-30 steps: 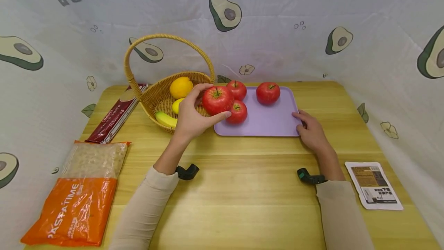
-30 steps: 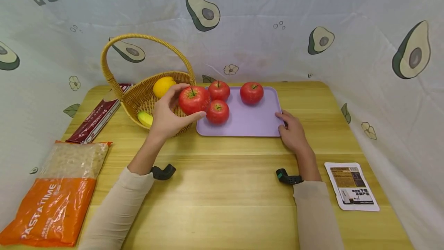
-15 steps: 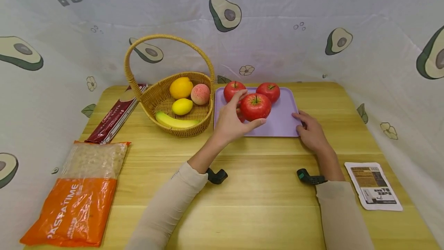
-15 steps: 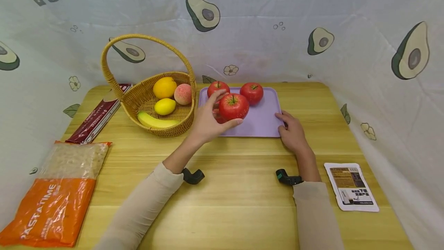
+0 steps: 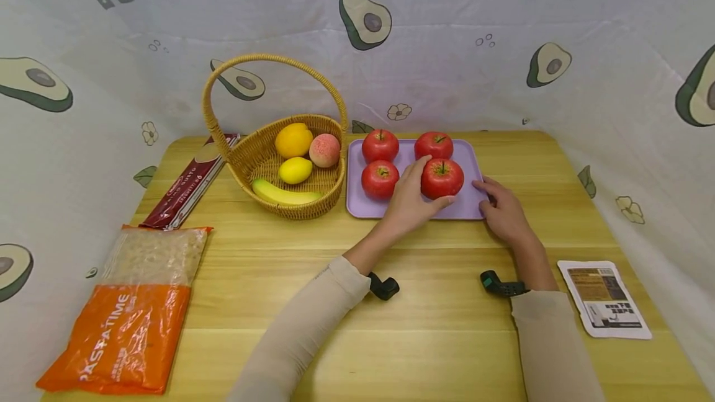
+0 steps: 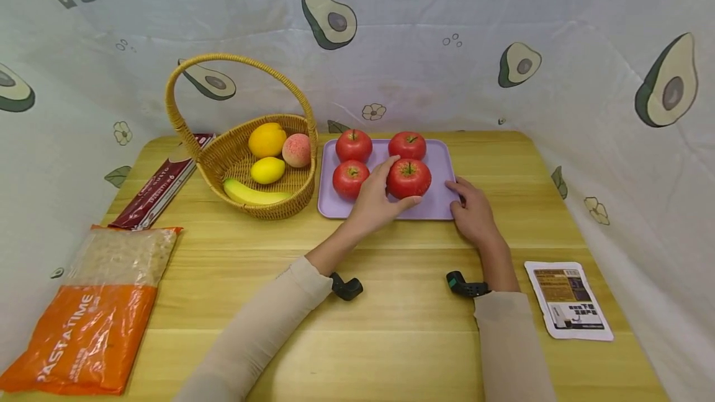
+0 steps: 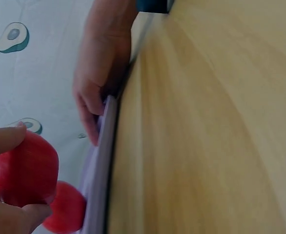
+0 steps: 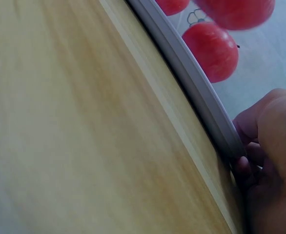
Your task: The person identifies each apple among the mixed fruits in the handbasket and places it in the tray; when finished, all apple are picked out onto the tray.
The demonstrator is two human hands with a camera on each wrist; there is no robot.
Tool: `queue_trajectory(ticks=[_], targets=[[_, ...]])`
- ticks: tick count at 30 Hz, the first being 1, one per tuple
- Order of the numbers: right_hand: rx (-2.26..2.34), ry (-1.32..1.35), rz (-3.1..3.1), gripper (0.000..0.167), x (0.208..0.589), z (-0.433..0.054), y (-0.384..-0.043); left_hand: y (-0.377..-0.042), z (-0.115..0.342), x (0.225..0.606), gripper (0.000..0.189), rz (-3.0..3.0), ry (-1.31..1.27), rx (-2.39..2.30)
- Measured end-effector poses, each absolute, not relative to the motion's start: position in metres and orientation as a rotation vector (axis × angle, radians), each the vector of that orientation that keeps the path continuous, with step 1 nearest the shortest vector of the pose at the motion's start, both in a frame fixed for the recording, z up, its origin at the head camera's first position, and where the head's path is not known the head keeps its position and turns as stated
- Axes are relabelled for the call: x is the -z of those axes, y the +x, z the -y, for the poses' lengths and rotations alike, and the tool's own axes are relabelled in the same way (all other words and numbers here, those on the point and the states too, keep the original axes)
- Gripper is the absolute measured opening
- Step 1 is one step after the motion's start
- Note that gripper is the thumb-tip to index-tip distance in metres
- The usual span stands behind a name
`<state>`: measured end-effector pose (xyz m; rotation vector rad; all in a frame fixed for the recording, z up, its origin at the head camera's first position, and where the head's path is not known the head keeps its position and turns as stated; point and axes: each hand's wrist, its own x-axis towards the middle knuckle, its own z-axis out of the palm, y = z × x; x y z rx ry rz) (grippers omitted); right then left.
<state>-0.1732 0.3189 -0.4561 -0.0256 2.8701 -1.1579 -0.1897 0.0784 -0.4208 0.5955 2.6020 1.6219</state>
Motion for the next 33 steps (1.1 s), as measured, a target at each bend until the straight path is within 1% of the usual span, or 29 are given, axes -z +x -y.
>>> queue_trajectory(ticks=[9,19,27,33], targets=[[1.149,-0.038,-2.869,0.051,0.458,-0.319,-0.174,-0.200,-0.096,0.437,0.088,-2.634,0.539,-1.624],[1.162,-0.045,-2.875,0.051,0.458,-0.319,-0.175,-0.206,-0.102,0.451,0.089,-2.703,0.478,-1.561],[1.163,-0.067,-2.866,0.050,0.457,-0.318,-0.176,-0.205,-0.096,0.450,0.103,-2.668,0.504,-1.461],[1.167,-0.063,-2.871,0.050,0.458,-0.320,-0.175,-0.193,-0.085,0.438,0.103,-2.674,0.592,-1.382]])
